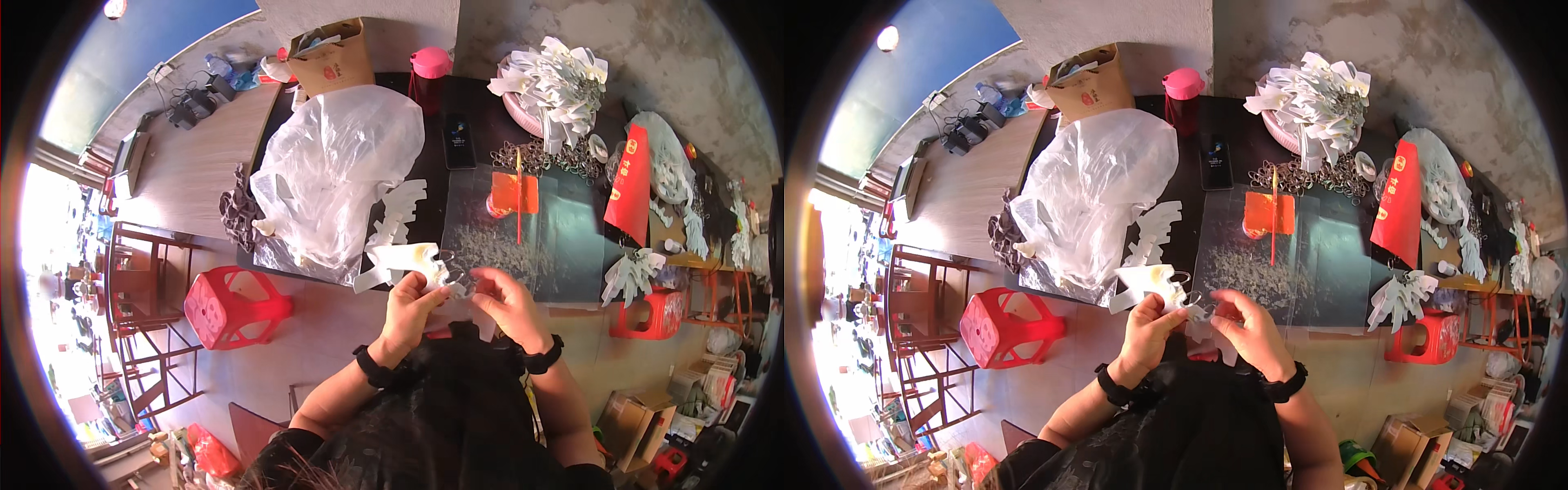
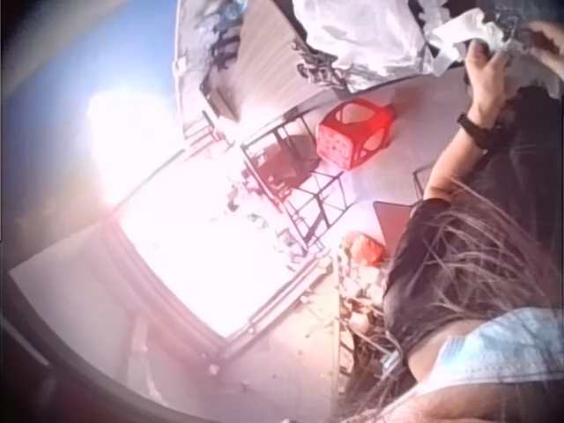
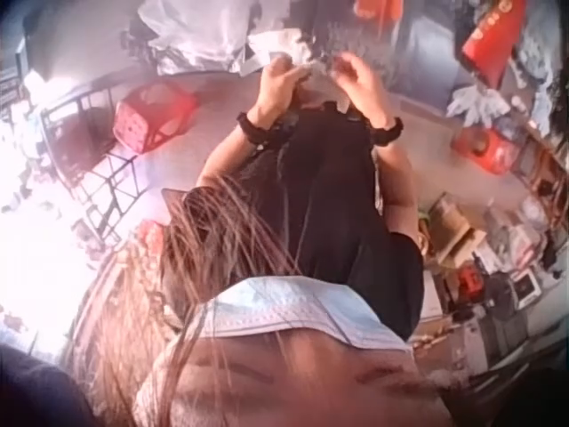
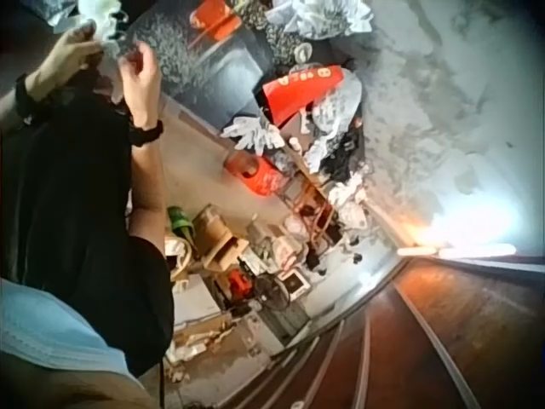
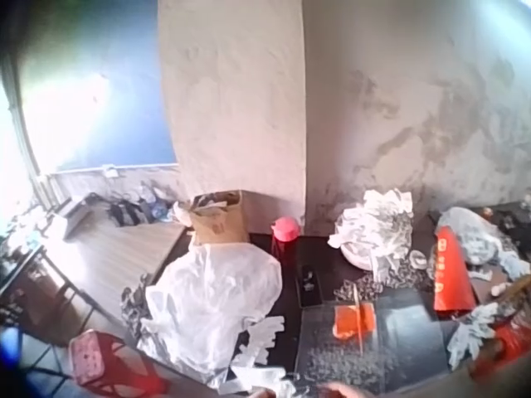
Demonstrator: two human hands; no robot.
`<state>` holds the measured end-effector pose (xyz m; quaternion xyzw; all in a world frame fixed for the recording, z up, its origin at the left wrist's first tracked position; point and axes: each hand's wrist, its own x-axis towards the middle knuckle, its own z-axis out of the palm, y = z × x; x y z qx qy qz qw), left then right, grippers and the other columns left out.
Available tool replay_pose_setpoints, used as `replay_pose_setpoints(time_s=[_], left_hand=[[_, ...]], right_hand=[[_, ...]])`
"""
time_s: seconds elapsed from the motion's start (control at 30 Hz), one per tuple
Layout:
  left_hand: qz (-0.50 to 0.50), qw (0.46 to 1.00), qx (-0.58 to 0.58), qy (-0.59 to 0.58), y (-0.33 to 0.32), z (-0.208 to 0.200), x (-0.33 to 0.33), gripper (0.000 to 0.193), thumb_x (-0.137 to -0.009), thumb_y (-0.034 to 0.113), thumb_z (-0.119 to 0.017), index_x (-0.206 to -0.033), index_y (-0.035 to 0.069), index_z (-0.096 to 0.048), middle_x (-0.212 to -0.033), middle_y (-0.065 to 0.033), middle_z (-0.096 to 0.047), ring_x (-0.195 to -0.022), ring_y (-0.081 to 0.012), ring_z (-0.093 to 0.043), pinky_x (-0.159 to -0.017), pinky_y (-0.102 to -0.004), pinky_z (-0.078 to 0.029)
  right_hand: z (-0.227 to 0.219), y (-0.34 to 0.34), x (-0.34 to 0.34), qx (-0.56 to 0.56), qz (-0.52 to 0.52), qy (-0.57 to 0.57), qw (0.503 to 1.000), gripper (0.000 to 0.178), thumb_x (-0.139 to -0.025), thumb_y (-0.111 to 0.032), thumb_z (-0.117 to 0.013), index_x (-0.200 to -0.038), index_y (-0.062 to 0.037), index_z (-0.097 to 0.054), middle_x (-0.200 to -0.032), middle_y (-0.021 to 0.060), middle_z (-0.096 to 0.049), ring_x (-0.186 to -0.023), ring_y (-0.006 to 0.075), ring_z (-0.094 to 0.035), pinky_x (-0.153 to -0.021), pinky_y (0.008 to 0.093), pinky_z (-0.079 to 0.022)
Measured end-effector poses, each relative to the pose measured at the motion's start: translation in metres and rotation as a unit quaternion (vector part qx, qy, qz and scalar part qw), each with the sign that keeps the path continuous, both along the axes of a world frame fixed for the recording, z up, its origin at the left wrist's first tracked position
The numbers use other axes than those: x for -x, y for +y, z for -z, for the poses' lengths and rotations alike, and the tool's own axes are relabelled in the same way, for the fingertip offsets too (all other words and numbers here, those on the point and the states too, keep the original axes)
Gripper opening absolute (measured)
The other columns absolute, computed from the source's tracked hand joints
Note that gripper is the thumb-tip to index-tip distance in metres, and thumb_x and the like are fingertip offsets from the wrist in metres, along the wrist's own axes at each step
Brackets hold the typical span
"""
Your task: The person picks up a white paper cutout and threads a metal ring through a hole in the material. They continue to layer more paper cutouts onto the ring one by one before setting the assembled piece down.
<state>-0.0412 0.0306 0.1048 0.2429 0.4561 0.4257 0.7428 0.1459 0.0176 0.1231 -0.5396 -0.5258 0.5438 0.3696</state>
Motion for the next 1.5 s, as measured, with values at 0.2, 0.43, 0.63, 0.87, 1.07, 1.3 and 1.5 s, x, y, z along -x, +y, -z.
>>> replay_pose_setpoints(time_s=[0.2, 0.43, 0.63, 0.87, 1.07, 1.3, 1.5], left_hand=[[-0.083, 0.795, -0.460, 0.386, 0.008, -0.017, -0.002, 0.016, -0.070, -0.005, -0.067, -0.078, 0.002, -0.056, -0.077, -0.0082, -0.059, -0.067, -0.0190, -0.059, -0.059, -0.0280, -0.047], [-0.131, 0.750, -0.483, 0.432, 0.018, -0.038, -0.015, 0.049, -0.054, -0.019, -0.048, -0.097, 0.003, -0.054, -0.095, -0.0116, -0.052, -0.088, -0.0235, -0.053, -0.076, -0.0300, -0.047], [0.121, 0.955, 0.149, -0.227, 0.009, -0.013, -0.010, 0.068, -0.088, 0.061, -0.035, -0.118, 0.002, -0.050, -0.103, -0.0100, -0.061, -0.088, -0.0211, -0.061, -0.072, -0.0310, -0.049], [0.133, 0.983, -0.019, -0.129, 0.023, -0.019, -0.029, 0.015, -0.081, 0.005, -0.067, -0.095, 0.004, -0.063, -0.090, -0.0006, -0.065, -0.086, -0.0097, -0.061, -0.076, -0.0241, -0.049], [0.123, 0.990, -0.053, -0.042, 0.018, -0.009, -0.038, 0.015, -0.081, -0.002, -0.065, -0.095, 0.002, -0.063, -0.096, -0.0077, -0.066, -0.087, -0.0130, -0.062, -0.080, -0.0265, -0.048], [0.011, 0.997, -0.073, -0.018, 0.011, -0.016, -0.050, 0.009, -0.081, 0.000, -0.065, -0.089, 0.002, -0.063, -0.089, -0.0066, -0.067, -0.081, -0.0094, -0.062, -0.073, -0.0222, -0.048], [-0.079, 0.997, -0.008, -0.003, 0.010, 0.000, -0.058, 0.010, -0.083, 0.005, -0.064, -0.090, 0.000, -0.059, -0.085, -0.0062, -0.066, -0.077, -0.0100, -0.061, -0.073, -0.0232, -0.048]], right_hand=[[-0.035, 0.013, 0.006, 0.079, 0.066, 0.134, 0.986, 0.031, -0.090, -0.020, -0.059, -0.115, -0.0028, -0.054, -0.078, -0.0002, -0.056, -0.072, 0.0067, -0.049, -0.067, 0.0226, -0.042], [-0.050, 0.024, -0.003, 0.053, 0.022, 0.134, 0.989, 0.016, -0.089, -0.008, -0.057, -0.104, -0.0002, -0.056, -0.081, 0.0017, -0.059, -0.076, 0.0076, -0.056, -0.067, 0.0220, -0.046], [-0.037, 0.025, -0.006, -0.105, 0.074, 0.030, 0.991, 0.012, -0.084, -0.002, -0.063, -0.095, 0.0006, -0.059, -0.079, 0.0035, -0.062, -0.072, 0.0082, -0.059, -0.065, 0.0226, -0.048], [-0.054, 0.024, -0.017, -0.081, 0.021, -0.087, 0.993, 0.008, -0.083, 0.002, -0.061, -0.091, 0.0008, -0.059, -0.080, 0.0060, -0.062, -0.075, 0.0084, -0.059, -0.065, 0.0229, -0.047], [-0.063, 0.034, -0.023, -0.156, -0.024, -0.212, 0.964, 0.011, -0.077, 0.000, -0.064, -0.084, 0.0021, -0.056, -0.073, 0.0106, -0.060, -0.066, 0.0201, -0.059, -0.060, 0.0290, -0.045], [-0.042, 0.043, -0.011, -0.096, 0.019, -0.192, 0.977, 0.011, -0.079, -0.003, -0.065, -0.078, 0.0007, -0.055, -0.070, 0.0099, -0.062, -0.063, 0.0164, -0.060, -0.057, 0.0291, -0.046], [-0.007, 0.047, 0.002, -0.068, 0.079, -0.192, 0.976, 0.010, -0.081, -0.004, -0.064, -0.080, 0.0004, -0.055, -0.069, 0.0079, -0.062, -0.062, 0.0121, -0.058, -0.057, 0.0268, -0.046]])
